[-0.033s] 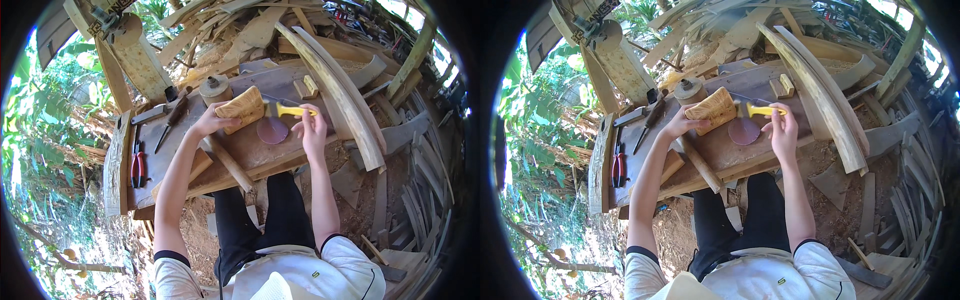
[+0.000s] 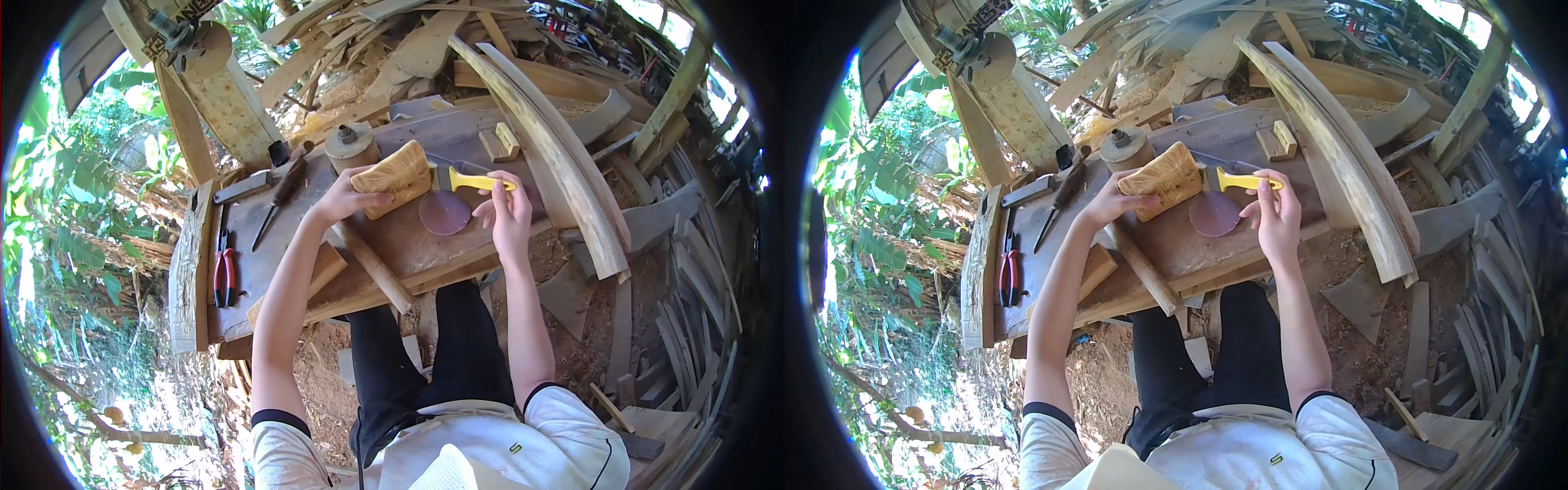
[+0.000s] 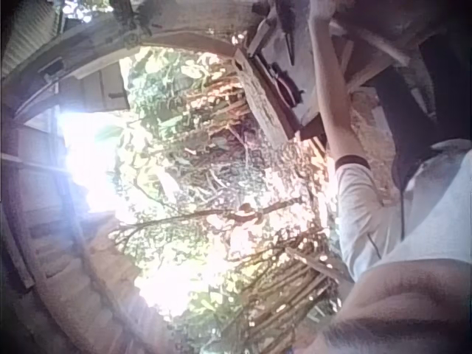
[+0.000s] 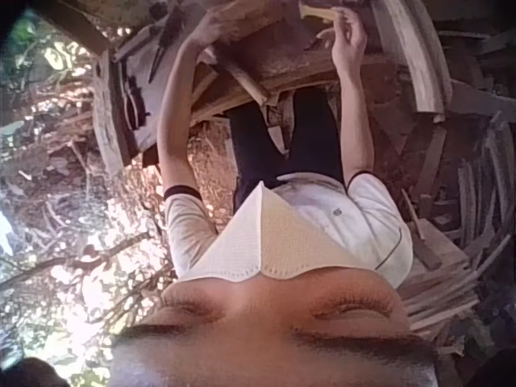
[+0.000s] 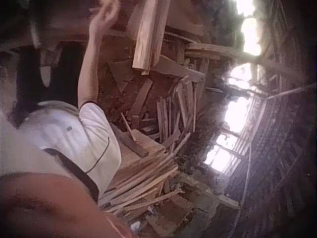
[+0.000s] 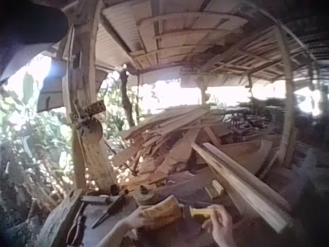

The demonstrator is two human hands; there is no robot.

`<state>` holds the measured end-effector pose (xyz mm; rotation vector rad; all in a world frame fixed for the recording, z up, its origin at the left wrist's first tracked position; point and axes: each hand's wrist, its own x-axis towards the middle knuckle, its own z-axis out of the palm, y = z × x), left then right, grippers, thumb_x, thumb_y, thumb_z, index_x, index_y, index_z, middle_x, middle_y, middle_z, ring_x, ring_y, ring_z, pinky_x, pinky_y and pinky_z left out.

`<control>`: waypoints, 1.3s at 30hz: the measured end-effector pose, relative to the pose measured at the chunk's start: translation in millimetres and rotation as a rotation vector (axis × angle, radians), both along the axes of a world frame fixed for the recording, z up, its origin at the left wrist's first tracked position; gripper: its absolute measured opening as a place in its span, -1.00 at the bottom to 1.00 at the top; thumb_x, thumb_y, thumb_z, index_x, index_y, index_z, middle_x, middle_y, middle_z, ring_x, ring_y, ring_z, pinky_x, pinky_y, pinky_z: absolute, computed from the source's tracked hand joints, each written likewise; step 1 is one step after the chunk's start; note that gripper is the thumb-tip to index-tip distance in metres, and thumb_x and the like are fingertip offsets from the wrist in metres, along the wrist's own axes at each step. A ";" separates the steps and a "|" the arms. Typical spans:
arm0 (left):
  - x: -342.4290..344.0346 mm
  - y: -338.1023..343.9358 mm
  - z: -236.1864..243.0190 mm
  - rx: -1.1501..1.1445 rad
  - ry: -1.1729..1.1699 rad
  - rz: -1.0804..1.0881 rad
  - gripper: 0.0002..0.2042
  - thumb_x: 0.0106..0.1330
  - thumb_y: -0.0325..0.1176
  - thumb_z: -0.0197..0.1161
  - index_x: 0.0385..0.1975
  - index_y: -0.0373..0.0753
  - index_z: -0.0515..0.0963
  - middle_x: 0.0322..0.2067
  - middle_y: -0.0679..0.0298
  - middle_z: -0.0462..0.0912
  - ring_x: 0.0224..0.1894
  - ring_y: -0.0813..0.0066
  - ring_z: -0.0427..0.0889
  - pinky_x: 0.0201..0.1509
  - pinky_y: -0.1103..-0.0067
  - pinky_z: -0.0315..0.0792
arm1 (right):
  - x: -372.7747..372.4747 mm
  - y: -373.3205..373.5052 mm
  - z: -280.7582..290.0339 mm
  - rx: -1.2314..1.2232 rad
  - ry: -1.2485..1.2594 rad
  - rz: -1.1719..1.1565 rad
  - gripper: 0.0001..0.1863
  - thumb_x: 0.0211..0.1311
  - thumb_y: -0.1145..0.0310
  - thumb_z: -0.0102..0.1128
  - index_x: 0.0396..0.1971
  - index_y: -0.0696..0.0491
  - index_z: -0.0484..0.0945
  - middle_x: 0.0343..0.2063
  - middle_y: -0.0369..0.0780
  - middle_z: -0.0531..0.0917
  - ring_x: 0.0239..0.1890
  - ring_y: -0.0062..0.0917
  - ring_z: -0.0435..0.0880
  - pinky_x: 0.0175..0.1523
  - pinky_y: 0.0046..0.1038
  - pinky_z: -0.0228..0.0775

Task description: The person smooths a rectangular wooden block with sandpaper, then uses a hammer to drive a nail into the block. Finally, the person uses a brush to sweep sawdust off the workbench and the wooden block.

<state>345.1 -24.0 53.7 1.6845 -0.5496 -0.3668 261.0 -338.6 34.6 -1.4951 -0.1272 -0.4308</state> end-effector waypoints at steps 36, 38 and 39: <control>6.8 4.1 -7.3 -0.093 0.221 0.434 -0.39 0.59 0.18 0.03 0.19 -0.32 0.60 -0.08 0.26 0.72 -0.09 0.52 0.69 -0.02 0.47 0.62 | -38.4 75.5 2.8 -0.392 -0.524 0.002 -0.80 0.41 0.55 0.21 -0.01 0.09 0.62 -0.18 -0.15 0.70 -0.36 -0.42 0.75 -0.29 -0.42 0.62; 7.9 6.8 -3.9 0.001 0.220 0.407 -0.39 0.59 0.17 0.03 0.19 -0.32 0.60 -0.09 0.27 0.72 -0.11 0.53 0.69 -0.04 0.48 0.62 | -39.4 72.7 7.3 -0.465 -0.611 0.071 -0.80 0.41 0.55 0.22 -0.02 0.08 0.62 -0.20 -0.13 0.70 -0.32 -0.34 0.76 -0.24 -0.37 0.64; 7.5 7.8 -2.8 0.048 0.219 0.394 -0.39 0.59 0.17 0.03 0.19 -0.32 0.60 -0.09 0.27 0.72 -0.12 0.53 0.69 -0.05 0.48 0.62 | -34.7 70.4 11.1 -0.360 -0.564 0.021 -0.80 0.41 0.52 0.24 -0.02 0.09 0.63 -0.20 -0.13 0.70 -0.34 -0.34 0.76 -0.26 -0.39 0.63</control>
